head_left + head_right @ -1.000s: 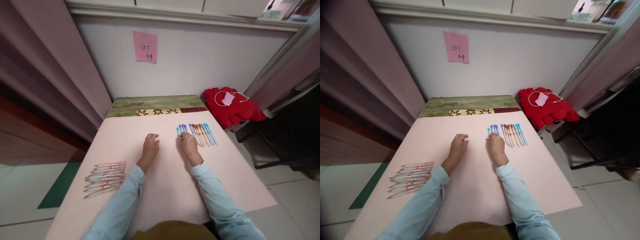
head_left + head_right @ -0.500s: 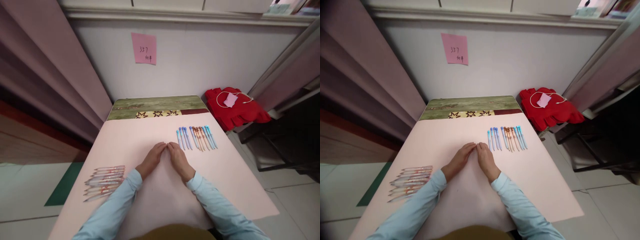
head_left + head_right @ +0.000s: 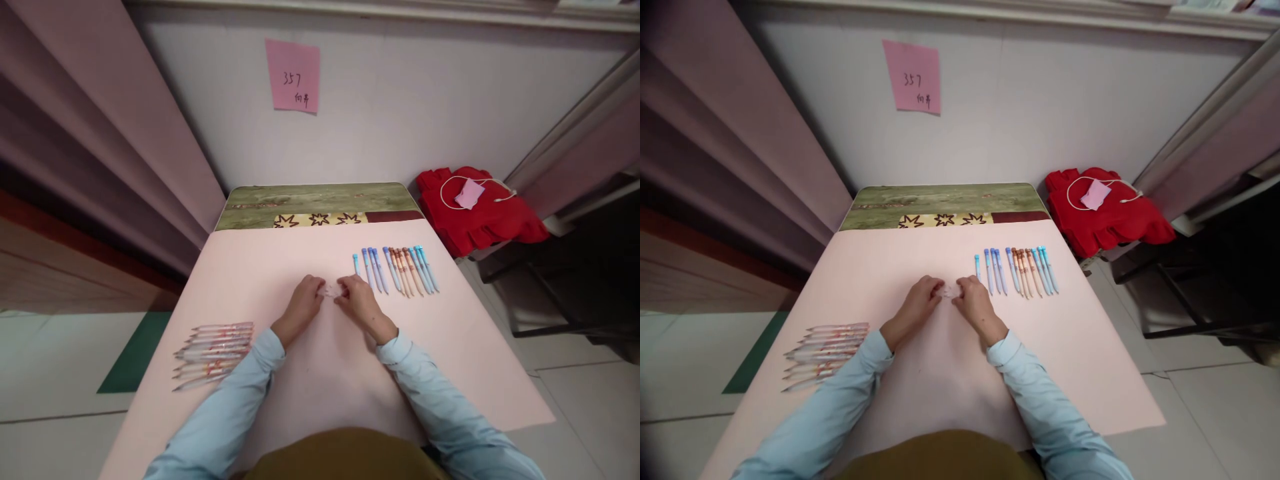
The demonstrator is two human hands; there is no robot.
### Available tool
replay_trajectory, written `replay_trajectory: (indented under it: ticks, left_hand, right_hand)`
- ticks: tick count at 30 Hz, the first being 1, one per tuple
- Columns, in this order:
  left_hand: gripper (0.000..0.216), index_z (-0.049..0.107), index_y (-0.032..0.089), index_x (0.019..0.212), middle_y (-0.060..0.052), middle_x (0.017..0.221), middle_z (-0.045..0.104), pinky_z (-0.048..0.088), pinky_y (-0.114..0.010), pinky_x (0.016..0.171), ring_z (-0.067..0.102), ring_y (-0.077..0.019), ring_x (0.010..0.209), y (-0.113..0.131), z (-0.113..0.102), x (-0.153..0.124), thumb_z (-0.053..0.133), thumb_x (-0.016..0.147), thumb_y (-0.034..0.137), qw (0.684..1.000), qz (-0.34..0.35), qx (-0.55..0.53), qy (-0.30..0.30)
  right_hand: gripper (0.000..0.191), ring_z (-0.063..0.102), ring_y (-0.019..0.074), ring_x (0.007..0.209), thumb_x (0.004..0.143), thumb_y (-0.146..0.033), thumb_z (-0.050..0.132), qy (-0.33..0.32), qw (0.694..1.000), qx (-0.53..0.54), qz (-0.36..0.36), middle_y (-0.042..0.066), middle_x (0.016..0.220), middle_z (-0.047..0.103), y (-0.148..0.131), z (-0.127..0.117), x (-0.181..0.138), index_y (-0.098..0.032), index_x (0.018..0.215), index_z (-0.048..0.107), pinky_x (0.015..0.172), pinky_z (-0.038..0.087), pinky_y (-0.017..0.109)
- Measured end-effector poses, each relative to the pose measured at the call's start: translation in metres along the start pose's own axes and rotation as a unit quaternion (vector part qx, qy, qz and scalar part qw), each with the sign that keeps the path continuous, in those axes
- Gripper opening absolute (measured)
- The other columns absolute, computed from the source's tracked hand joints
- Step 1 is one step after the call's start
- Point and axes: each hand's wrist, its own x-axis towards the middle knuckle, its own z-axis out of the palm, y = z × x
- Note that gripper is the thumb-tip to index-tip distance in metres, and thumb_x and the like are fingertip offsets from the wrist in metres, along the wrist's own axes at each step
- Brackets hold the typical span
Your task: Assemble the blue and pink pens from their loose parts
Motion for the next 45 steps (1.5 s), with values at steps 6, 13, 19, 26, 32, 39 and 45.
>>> replay_trajectory:
  ticks: [6, 13, 19, 26, 32, 39, 45]
  left_hand:
    - [0.021, 0.059, 0.021, 0.080, -0.004, 0.076, 0.062, 0.046, -0.033, 0.067, 0.059, -0.0192, 0.069, 0.009, 0.009, 0.007, 0.056, 0.069, 0.004, 0.998, -0.024, -0.049, 0.010]
    - [0.022, 0.058, 0.018, 0.094, -0.004, 0.081, 0.066, 0.053, -0.031, 0.062, 0.065, -0.0161, 0.063, -0.003, 0.004, -0.013, 0.065, 0.079, 0.032, 0.940, -0.172, -0.286, 0.071]
    - [0.032, 0.061, 0.016, 0.096, -0.005, 0.085, 0.068, 0.057, -0.034, 0.070, 0.068, -0.0178, 0.071, -0.010, 0.002, -0.019, 0.070, 0.076, 0.040, 0.927, -0.189, -0.309, 0.098]
    - [0.035, 0.063, 0.015, 0.094, -0.006, 0.084, 0.069, 0.057, -0.035, 0.071, 0.069, -0.0185, 0.071, -0.010, 0.001, -0.021, 0.073, 0.073, 0.041, 0.921, -0.202, -0.321, 0.094]
    - [0.032, 0.065, 0.016, 0.092, -0.006, 0.081, 0.070, 0.056, -0.035, 0.069, 0.067, -0.0191, 0.069, 0.005, 0.000, -0.020, 0.072, 0.072, 0.041, 0.926, -0.196, -0.313, 0.080]
    - [0.030, 0.069, 0.016, 0.092, -0.003, 0.071, 0.067, 0.051, -0.032, 0.065, 0.063, -0.0193, 0.066, 0.015, -0.009, 0.003, 0.064, 0.074, 0.039, 0.970, -0.166, -0.178, 0.024]
    - [0.022, 0.069, 0.018, 0.090, -0.003, 0.077, 0.070, 0.050, -0.030, 0.066, 0.065, -0.0195, 0.072, 0.026, 0.000, 0.041, 0.061, 0.075, 0.032, 0.985, -0.132, -0.109, 0.007]
  right_hand:
    - [0.028, 0.059, 0.0151, 0.082, 0.073, -0.009, 0.070, -0.022, 1.000, -0.009, -0.003, 0.003, 0.091, 0.063, -0.010, 0.003, 0.007, -0.017, 0.100, 0.070, 0.079, 0.046, 0.026]
    - [0.028, 0.059, 0.0145, 0.079, 0.076, -0.028, 0.078, -0.015, 1.000, -0.008, 0.005, 0.002, 0.091, 0.062, -0.014, 0.010, 0.012, -0.020, 0.101, 0.069, 0.075, 0.045, 0.026]
    - [0.010, 0.061, 0.0145, 0.081, 0.079, -0.024, 0.076, -0.023, 1.000, -0.011, -0.010, 0.002, 0.089, 0.066, -0.021, 0.013, 0.018, -0.021, 0.087, 0.070, 0.072, 0.042, 0.024]
    - [0.009, 0.063, 0.0161, 0.084, 0.081, -0.025, 0.074, -0.037, 0.998, -0.058, 0.000, 0.003, 0.091, 0.069, -0.019, 0.012, 0.017, -0.022, 0.089, 0.071, 0.071, 0.041, 0.025]
    - [0.008, 0.064, 0.0161, 0.082, 0.082, -0.024, 0.073, -0.028, 0.998, -0.057, 0.002, 0.004, 0.091, 0.069, -0.024, 0.010, 0.015, -0.021, 0.089, 0.072, 0.070, 0.042, 0.025]
    - [0.012, 0.064, 0.0160, 0.082, 0.088, -0.017, 0.063, 0.068, 0.996, 0.037, -0.053, 0.005, 0.087, 0.072, -0.007, -0.016, 0.000, -0.020, 0.086, 0.074, 0.077, 0.045, 0.025]
    - [0.018, 0.064, 0.0182, 0.071, 0.087, -0.028, 0.058, 0.217, 0.972, 0.086, 0.021, 0.003, 0.077, 0.072, 0.064, -0.085, -0.023, -0.020, 0.080, 0.072, 0.068, 0.045, 0.027]
